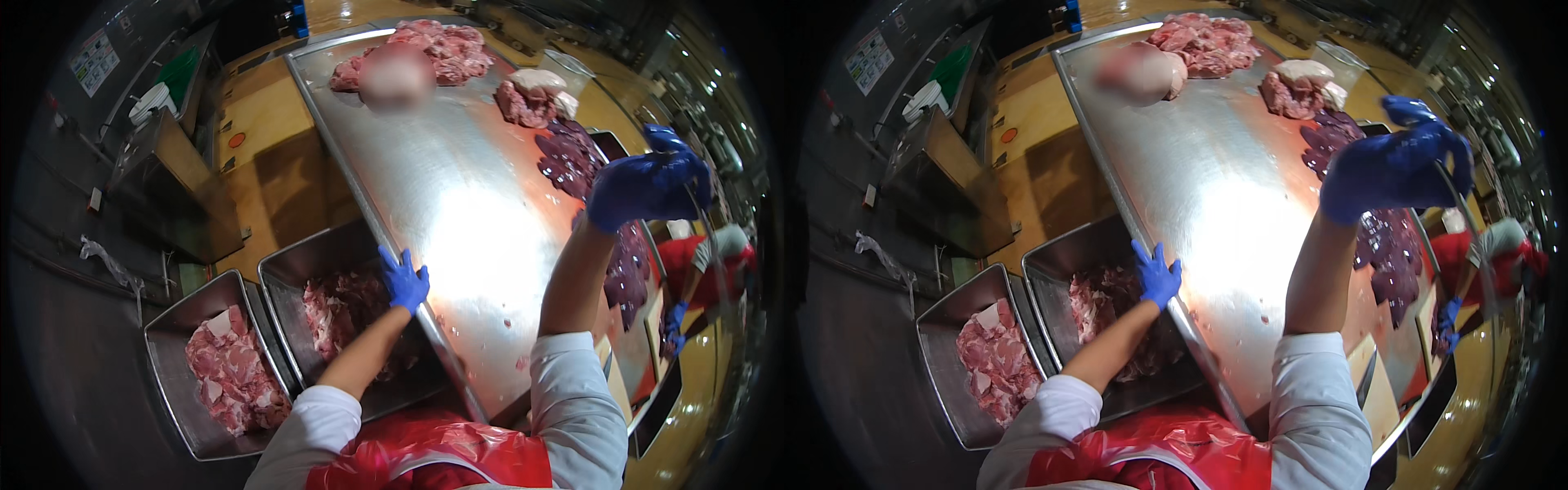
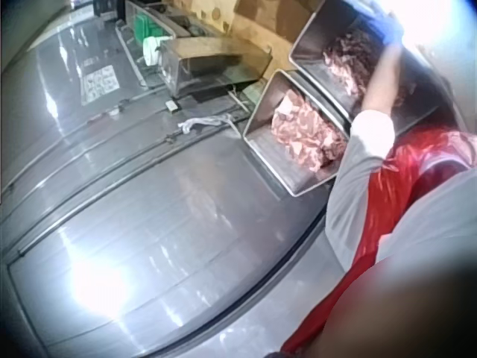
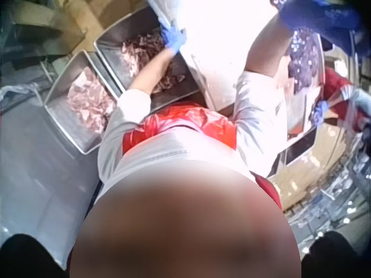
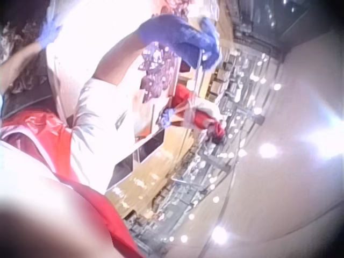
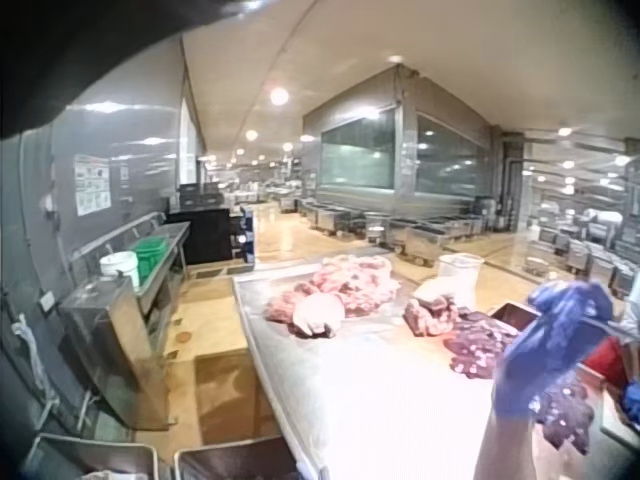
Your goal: The person cuts large pieces of raw meat into smaller portions using a knife on a cutting board. The person places the cut pieces into metal trays below the cutting surface.
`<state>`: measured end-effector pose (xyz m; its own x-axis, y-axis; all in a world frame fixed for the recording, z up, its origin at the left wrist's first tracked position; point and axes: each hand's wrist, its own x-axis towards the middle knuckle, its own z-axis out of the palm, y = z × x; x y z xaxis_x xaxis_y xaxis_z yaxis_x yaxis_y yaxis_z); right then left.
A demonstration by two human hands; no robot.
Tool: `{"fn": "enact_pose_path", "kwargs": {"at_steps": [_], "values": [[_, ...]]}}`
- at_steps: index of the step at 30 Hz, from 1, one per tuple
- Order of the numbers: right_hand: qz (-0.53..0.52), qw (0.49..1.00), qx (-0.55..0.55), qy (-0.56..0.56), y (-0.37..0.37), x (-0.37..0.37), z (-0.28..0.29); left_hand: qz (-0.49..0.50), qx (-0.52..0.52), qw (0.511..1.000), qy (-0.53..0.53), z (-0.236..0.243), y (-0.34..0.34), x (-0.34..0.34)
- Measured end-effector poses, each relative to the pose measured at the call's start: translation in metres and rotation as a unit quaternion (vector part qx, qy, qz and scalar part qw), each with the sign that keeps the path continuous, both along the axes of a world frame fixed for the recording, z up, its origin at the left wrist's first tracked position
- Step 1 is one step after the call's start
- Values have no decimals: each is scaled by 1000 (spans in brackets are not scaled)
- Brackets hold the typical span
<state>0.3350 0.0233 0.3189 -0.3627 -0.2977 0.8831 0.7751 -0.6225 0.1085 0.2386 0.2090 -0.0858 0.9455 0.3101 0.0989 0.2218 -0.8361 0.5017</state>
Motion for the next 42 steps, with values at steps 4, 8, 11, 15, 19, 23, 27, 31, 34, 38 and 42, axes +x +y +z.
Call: {"fn": "enact_pose_path", "kwargs": {"at_steps": [4,8,11,15,19,23,27,31,34,38,42], "values": [[-200,933,58,294,33,204,-154,6,29,1000,-1,-2,-5,9],[-128,488,-334,796,33,318,-303,-31,27,999,30,28,-39,53],[18,469,-244,849,141,250,-349,28,31,996,83,21,-3,45],[10,481,-239,844,127,171,-352,15,62,997,39,17,6,41],[-4,491,-274,827,84,56,-349,-8,42,994,-98,3,15,46],[28,436,-312,844,42,-104,-337,-95,-276,947,-138,26,21,47],[32,379,-299,875,34,-268,-295,-47,-838,446,312,57,-8,40],[28,363,-285,886,7,-387,-307,-43,-742,565,358,97,-61,-13],[-79,447,-229,861,5,-417,-307,-375,-730,501,274,160,-76,-57],[-141,658,-177,718,11,-337,-277,-560,-605,565,-29,292,-53,-82],[-117,709,-69,692,-3,-247,-303,-378,-423,800,-194,228,-39,19]]}}
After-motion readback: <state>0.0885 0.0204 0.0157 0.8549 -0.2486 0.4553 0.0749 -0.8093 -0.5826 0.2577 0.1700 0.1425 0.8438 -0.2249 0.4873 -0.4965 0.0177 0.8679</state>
